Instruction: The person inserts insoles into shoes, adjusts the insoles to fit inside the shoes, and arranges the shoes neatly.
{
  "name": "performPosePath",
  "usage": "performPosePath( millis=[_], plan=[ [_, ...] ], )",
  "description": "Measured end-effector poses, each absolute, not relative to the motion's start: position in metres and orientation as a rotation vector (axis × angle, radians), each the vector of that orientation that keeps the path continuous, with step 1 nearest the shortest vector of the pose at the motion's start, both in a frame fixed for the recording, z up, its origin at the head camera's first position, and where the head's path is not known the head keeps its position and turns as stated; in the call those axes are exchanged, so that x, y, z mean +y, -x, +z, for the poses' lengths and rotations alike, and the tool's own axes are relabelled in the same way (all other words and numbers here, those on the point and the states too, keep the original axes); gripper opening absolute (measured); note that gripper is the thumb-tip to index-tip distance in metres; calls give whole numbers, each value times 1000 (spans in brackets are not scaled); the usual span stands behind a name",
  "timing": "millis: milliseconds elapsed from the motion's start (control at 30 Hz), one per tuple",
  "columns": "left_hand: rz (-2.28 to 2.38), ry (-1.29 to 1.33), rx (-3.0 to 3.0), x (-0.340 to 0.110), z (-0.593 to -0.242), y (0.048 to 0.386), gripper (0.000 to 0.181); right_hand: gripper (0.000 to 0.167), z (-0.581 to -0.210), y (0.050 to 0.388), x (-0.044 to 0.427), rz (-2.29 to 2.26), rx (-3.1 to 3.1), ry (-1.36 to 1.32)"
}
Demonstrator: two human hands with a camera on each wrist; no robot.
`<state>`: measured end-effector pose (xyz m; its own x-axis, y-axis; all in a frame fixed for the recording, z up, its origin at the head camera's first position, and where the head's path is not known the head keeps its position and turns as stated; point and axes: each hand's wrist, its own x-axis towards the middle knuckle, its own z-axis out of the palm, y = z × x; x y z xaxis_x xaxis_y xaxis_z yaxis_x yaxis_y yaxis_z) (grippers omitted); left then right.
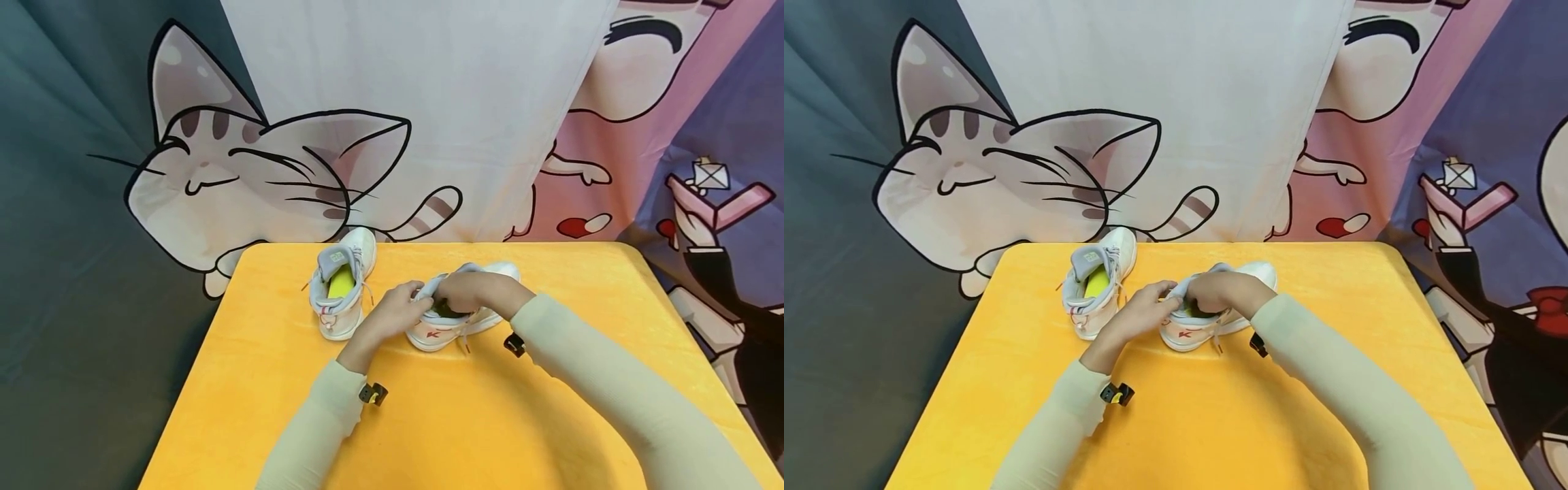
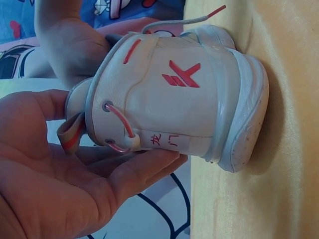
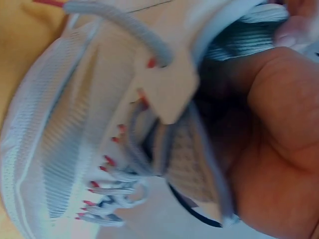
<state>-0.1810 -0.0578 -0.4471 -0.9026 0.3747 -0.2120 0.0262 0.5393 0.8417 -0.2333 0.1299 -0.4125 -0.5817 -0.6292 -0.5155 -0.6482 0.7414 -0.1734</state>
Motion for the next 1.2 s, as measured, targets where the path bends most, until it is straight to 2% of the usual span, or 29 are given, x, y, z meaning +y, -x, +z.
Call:
performPosePath(
  millis=[333, 467, 633, 767, 867, 1067, 1200],
  plan=[
    [1282, -200, 2418, -60, -450, 193, 63, 20, -398, 195, 147, -256, 2733, 1185],
    [1244, -185, 2457, -59, -450, 204, 55, 21, -396, 178, 161, -474, 2855, 1211],
    [1199, -154, 2427, -57, -451, 220, 39, 14, -400, 154, 179, -671, 2857, 991],
    [1192, -139, 2363, -54, -449, 228, 36, 16, -410, 139, 190, -727, 2752, 722],
    [1187, -140, 2309, -52, -449, 232, 36, 26, -421, 132, 193, -721, 2665, 540],
    [1222, -148, 2146, -49, -453, 238, 43, 69, -441, 121, 189, -777, 2531, 350],
    [1275, -181, 2092, -51, -454, 237, 37, 75, -447, 118, 182, -878, 2498, 337]
  ],
)
